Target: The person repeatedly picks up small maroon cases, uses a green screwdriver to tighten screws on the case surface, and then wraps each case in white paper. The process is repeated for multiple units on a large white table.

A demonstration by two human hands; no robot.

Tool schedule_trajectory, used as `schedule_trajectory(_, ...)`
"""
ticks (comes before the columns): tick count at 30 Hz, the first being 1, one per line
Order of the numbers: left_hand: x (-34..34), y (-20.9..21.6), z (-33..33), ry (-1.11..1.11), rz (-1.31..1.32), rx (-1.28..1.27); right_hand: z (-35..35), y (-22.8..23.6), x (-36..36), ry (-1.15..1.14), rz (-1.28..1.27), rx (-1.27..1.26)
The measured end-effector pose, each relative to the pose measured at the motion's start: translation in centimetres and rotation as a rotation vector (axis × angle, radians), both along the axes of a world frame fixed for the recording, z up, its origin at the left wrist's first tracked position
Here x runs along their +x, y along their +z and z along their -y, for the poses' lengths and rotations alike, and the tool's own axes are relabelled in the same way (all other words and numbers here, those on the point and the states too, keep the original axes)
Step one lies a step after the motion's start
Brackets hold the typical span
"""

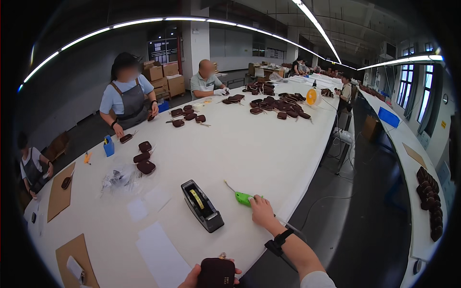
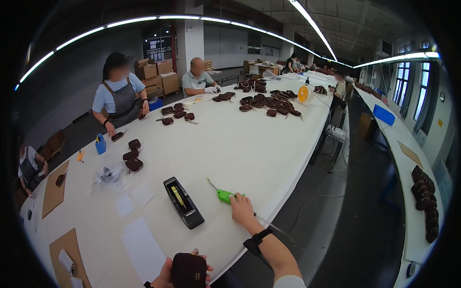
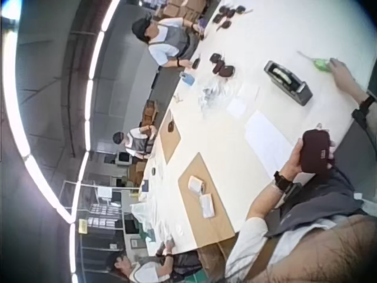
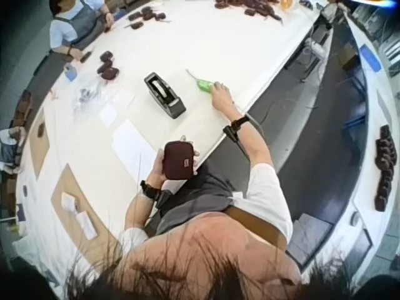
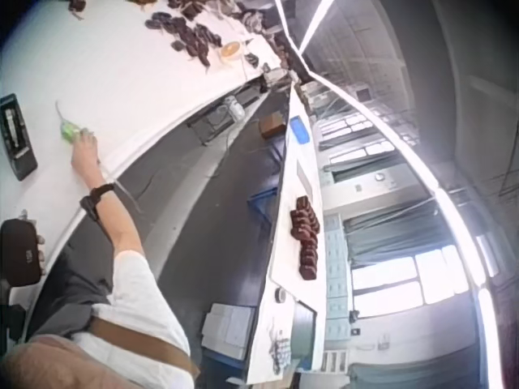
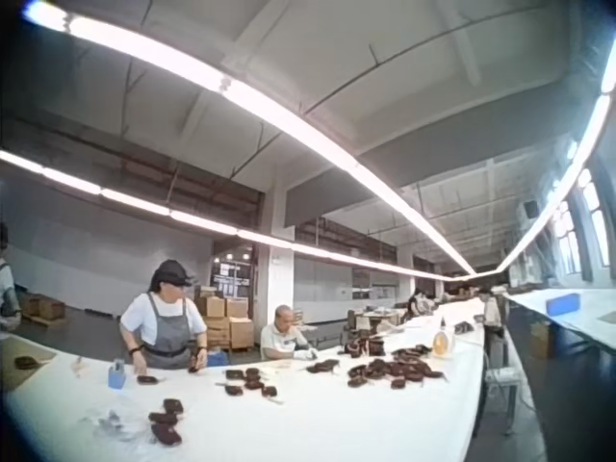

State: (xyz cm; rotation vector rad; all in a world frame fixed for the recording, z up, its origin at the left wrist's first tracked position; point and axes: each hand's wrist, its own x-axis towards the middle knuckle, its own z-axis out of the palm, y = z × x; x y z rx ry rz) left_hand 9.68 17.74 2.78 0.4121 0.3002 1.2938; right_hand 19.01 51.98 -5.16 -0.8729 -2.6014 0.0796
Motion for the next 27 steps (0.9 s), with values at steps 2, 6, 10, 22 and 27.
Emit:
schedule_trajectory(2, 2.1, -2.8, -0.4, -0.096, 0.055, -0.071, 0.9, 1.6, -1.4, -0.002, 0.043, -0.089)
schedule_trajectory(6, 6.1, -4.7, -1.7, -0.23, 0.232, -0.116, -0.4, 1.6, -1.6, -0.082, 0.056, 0.027)
schedule_trajectory(10, 10.1, -6.0, -3.9, -0.272, 0.245, -0.144, -3.0, 1.9, 1.1, -0.037, -0.068, 0.003)
schedule_trajectory(22, 12.3, -19.5, -7.2, -0.153, 0.374, -0.504, 17.0, 9.8, 27.8, -0.14, 0.224, -1.184)
schedule_trajectory(27, 11.4, -20.6, -5.8, -0.148, 0.464, -0.475, 22.9, 10.1, 29.2, -0.224, 0.638, -1.185)
